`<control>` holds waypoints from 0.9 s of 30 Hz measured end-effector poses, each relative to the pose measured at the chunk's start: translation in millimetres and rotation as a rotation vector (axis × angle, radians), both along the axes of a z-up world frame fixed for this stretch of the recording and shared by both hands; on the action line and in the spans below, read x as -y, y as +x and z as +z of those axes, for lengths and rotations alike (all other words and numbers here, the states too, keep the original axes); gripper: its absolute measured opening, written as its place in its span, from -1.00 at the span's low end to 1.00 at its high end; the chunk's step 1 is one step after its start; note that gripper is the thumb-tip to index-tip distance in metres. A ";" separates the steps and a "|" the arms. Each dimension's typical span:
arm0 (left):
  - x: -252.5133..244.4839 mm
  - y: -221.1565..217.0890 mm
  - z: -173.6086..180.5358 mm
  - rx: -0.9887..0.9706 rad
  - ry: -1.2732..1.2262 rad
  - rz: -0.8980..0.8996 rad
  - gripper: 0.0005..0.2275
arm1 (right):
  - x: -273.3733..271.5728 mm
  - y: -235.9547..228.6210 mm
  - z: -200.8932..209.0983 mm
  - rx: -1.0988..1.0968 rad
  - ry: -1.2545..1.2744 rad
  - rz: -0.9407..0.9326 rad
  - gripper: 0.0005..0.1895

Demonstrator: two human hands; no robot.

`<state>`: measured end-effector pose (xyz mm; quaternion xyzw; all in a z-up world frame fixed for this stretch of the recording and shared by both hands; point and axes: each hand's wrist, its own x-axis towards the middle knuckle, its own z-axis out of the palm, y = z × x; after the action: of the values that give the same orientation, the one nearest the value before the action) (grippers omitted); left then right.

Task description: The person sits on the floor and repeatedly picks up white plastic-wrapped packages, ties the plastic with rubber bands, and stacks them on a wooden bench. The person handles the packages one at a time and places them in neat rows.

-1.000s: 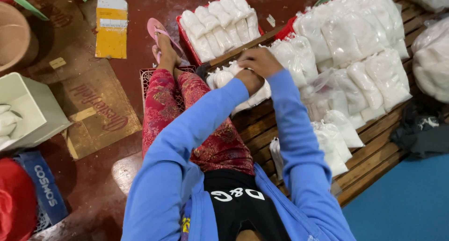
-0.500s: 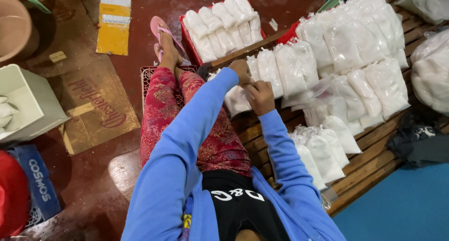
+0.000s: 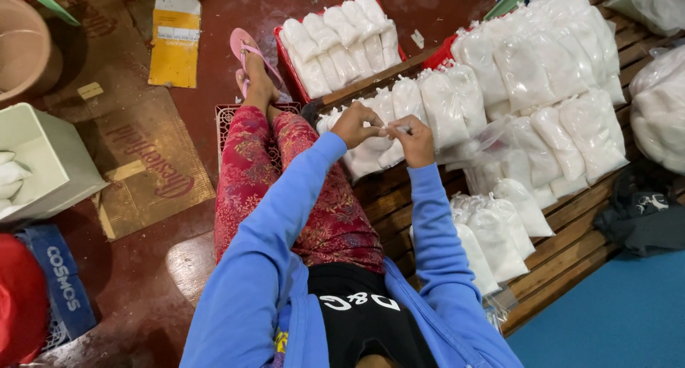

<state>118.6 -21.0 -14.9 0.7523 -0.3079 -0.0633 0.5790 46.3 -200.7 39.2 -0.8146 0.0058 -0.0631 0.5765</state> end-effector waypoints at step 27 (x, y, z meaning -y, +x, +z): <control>18.0 -18.7 -25.4 0.161 0.207 0.081 -0.85 | 29.3 2.6 -77.4 0.155 0.391 0.082 -0.46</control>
<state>99.9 -39.0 -40.4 0.8224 -0.3145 -0.0107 0.4740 48.9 -230.0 -38.2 -0.6794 -0.0596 -0.0997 0.7245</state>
